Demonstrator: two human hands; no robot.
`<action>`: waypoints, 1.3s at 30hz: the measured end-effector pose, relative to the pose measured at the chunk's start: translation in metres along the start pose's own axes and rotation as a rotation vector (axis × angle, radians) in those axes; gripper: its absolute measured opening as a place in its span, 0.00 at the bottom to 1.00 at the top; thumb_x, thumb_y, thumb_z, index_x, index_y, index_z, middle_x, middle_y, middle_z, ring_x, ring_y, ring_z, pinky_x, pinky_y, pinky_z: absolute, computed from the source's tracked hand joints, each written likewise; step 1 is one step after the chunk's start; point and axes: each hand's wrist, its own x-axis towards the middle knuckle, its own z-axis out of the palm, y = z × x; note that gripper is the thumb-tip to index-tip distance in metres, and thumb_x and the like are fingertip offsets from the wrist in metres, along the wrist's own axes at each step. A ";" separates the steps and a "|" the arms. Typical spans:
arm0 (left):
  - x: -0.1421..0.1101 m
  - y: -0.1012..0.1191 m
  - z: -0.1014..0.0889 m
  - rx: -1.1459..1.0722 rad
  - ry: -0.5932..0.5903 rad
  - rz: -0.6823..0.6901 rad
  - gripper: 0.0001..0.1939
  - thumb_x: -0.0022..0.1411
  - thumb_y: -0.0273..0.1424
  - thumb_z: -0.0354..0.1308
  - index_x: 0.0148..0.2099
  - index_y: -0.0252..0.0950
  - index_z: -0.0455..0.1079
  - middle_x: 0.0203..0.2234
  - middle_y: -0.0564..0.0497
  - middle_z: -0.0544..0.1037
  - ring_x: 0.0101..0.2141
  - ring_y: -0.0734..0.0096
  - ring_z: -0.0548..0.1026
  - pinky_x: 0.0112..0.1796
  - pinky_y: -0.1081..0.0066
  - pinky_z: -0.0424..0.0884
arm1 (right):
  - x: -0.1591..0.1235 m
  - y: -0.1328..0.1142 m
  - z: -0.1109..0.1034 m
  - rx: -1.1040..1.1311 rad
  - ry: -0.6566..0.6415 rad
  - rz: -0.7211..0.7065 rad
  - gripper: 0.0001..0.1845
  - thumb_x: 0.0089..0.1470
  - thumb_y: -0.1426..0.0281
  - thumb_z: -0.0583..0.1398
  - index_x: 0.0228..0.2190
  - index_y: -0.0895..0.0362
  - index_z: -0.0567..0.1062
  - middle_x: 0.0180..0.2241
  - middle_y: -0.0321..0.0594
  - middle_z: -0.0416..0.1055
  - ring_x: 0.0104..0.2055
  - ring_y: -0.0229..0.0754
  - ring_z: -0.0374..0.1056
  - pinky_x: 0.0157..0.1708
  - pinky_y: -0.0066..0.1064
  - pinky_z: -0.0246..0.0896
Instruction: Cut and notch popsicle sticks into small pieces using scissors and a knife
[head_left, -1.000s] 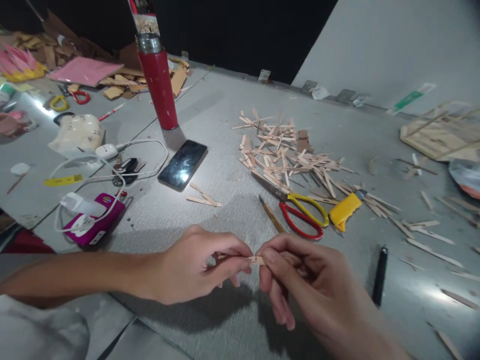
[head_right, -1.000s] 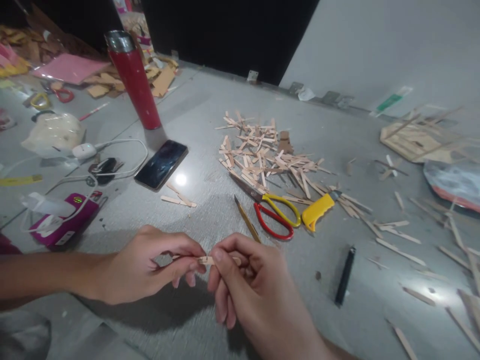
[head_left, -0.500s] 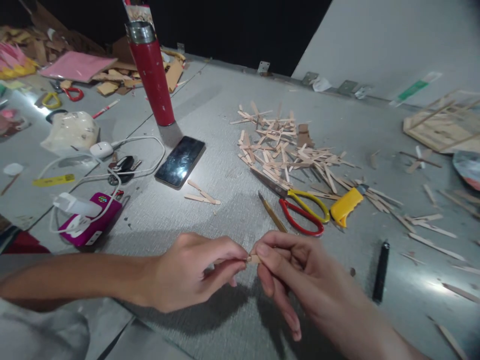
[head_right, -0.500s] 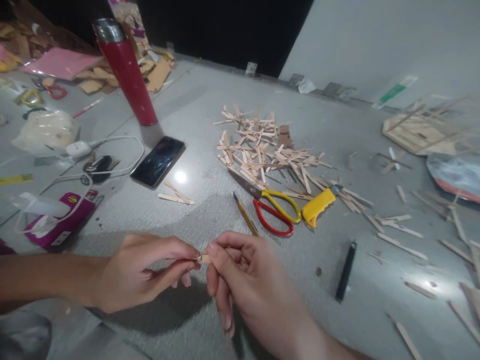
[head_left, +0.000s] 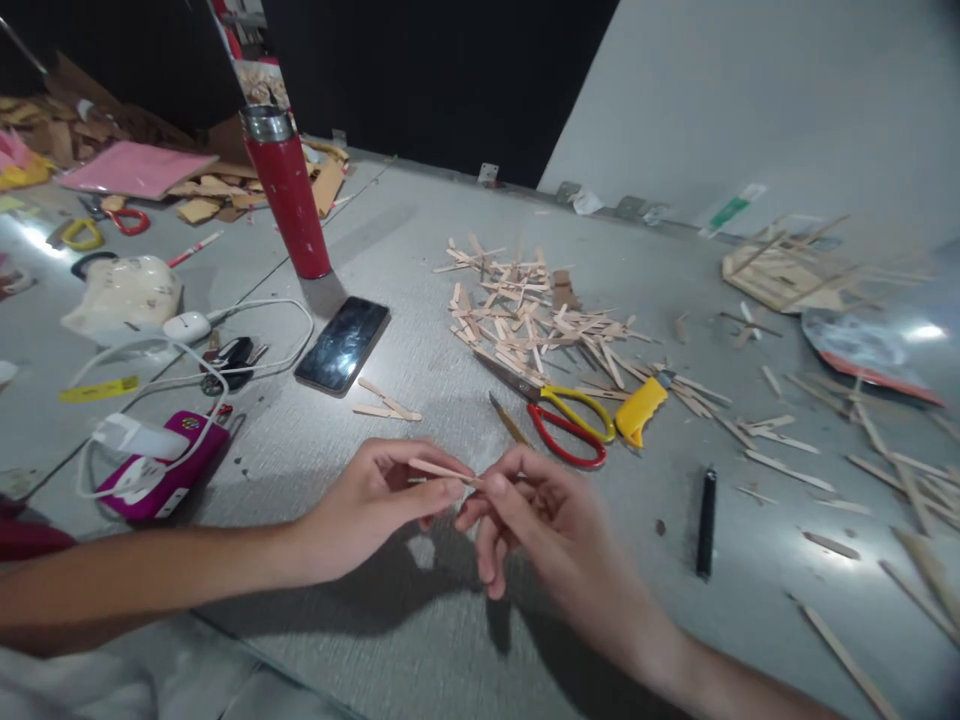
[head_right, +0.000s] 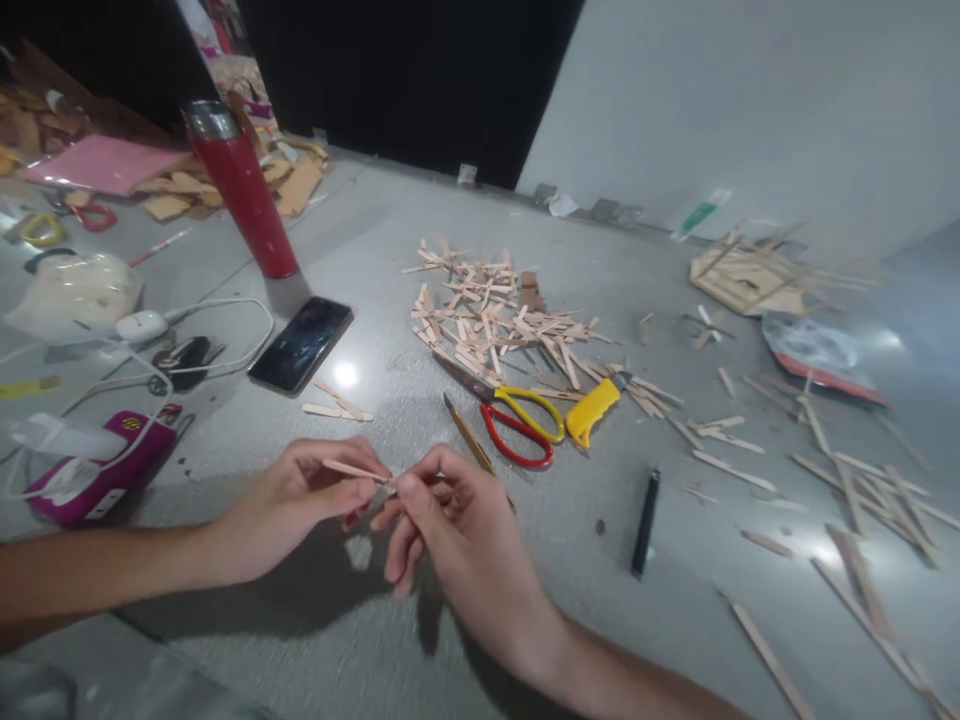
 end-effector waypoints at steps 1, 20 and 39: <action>0.001 0.000 -0.001 0.007 0.026 0.035 0.07 0.66 0.31 0.67 0.36 0.33 0.79 0.30 0.53 0.79 0.27 0.81 0.72 0.28 0.83 0.70 | 0.006 -0.001 -0.009 -0.124 -0.012 -0.034 0.21 0.64 0.50 0.58 0.32 0.54 0.68 0.29 0.40 0.78 0.20 0.38 0.71 0.20 0.30 0.68; -0.013 0.033 0.000 0.246 -0.107 -0.059 0.14 0.73 0.42 0.54 0.45 0.35 0.65 0.27 0.56 0.74 0.15 0.84 0.63 0.16 0.80 0.54 | 0.032 0.024 -0.111 -1.253 0.539 0.008 0.04 0.50 0.74 0.61 0.29 0.56 0.70 0.30 0.49 0.75 0.33 0.52 0.72 0.31 0.36 0.59; -0.019 0.045 0.035 0.385 -0.062 0.189 0.13 0.76 0.38 0.51 0.42 0.34 0.67 0.17 0.61 0.65 0.16 0.81 0.59 0.19 0.80 0.55 | -0.053 0.050 0.004 0.141 0.033 -0.224 0.28 0.67 0.44 0.52 0.37 0.53 0.77 0.41 0.48 0.78 0.44 0.49 0.75 0.49 0.43 0.67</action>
